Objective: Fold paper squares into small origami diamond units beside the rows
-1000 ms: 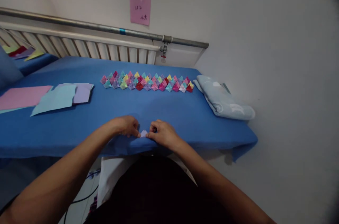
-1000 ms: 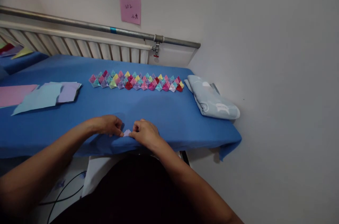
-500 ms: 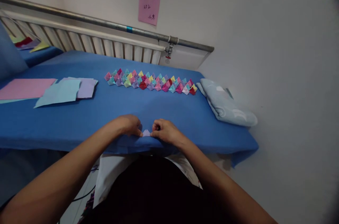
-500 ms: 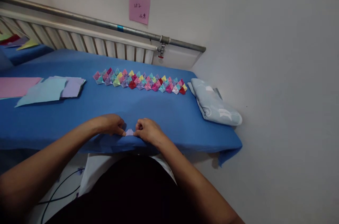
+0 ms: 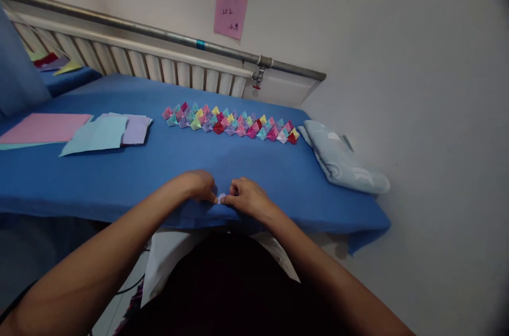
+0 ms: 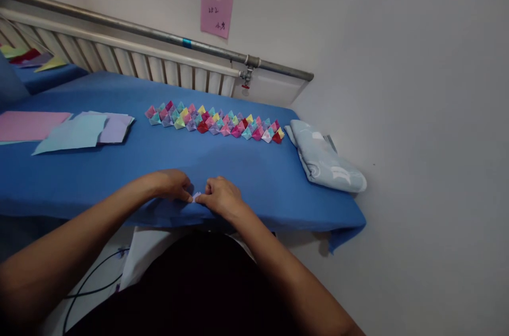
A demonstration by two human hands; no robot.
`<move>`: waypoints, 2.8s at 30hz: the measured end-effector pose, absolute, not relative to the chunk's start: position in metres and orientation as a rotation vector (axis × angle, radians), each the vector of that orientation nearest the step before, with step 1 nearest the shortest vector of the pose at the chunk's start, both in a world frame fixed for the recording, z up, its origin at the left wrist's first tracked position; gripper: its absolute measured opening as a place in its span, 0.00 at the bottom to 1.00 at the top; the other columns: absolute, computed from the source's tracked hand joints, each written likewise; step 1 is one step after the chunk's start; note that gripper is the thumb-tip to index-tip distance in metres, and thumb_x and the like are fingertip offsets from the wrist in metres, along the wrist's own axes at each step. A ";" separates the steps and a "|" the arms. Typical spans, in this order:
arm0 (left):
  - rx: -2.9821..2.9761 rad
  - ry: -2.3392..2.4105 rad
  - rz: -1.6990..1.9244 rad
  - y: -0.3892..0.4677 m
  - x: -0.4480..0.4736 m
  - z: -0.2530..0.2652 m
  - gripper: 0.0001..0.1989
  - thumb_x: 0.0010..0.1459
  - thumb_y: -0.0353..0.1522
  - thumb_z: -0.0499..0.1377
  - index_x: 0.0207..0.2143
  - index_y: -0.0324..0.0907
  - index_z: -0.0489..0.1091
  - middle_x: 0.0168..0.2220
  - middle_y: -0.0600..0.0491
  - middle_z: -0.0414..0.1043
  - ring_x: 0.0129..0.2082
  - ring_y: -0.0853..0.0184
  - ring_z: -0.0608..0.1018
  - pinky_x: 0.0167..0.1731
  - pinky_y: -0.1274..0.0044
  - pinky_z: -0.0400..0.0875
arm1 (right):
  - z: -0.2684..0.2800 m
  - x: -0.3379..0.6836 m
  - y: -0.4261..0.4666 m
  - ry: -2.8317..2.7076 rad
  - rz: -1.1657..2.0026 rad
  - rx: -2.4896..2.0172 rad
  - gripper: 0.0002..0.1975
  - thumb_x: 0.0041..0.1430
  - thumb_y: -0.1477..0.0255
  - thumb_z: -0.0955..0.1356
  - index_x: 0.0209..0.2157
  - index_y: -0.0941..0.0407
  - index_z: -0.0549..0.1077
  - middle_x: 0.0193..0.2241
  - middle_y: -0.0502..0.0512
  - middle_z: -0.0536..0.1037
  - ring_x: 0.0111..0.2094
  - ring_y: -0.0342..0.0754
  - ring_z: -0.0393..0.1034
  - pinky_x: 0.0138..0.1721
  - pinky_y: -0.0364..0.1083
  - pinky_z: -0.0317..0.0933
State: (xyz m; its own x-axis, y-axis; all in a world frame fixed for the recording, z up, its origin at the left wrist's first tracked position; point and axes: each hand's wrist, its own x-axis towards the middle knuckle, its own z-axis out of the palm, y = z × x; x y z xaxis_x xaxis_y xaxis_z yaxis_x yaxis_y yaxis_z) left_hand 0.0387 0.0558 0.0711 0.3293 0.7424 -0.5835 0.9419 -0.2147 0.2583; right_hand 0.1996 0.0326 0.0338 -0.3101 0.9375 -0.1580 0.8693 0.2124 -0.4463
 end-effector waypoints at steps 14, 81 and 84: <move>2.020 1.446 -0.476 0.055 0.037 0.071 0.10 0.49 0.37 0.57 0.27 0.42 0.75 0.15 0.57 0.68 0.21 0.67 0.70 0.26 0.78 0.60 | 0.034 0.208 0.038 -2.309 0.837 -1.663 0.09 0.48 0.70 0.73 0.23 0.55 0.69 0.26 0.45 0.69 0.26 0.39 0.60 0.25 0.39 0.48; 1.707 1.116 0.620 0.105 0.018 0.033 0.15 0.51 0.41 0.55 0.33 0.39 0.72 0.28 0.54 0.69 0.28 0.69 0.69 0.30 0.77 0.63 | 0.015 0.203 0.073 -1.559 1.023 -1.340 0.04 0.52 0.71 0.67 0.26 0.56 0.68 0.20 0.44 0.65 0.22 0.39 0.57 0.24 0.38 0.53; 1.844 1.159 0.647 0.135 0.024 0.035 0.12 0.52 0.38 0.56 0.31 0.40 0.73 0.30 0.53 0.71 0.31 0.67 0.71 0.33 0.76 0.64 | 0.015 0.206 0.101 -1.591 0.975 -1.356 0.03 0.52 0.73 0.67 0.25 0.56 0.68 0.20 0.44 0.64 0.22 0.39 0.57 0.24 0.38 0.54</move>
State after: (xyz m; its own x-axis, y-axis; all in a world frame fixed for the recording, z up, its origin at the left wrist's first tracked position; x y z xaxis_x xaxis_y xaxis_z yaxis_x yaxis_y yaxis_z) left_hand 0.0241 0.1354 0.0348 0.4388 0.8985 -0.0093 0.4634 -0.2175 0.8590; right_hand 0.2057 0.1012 0.0150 -0.0936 0.9909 0.0962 0.3646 0.1241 -0.9229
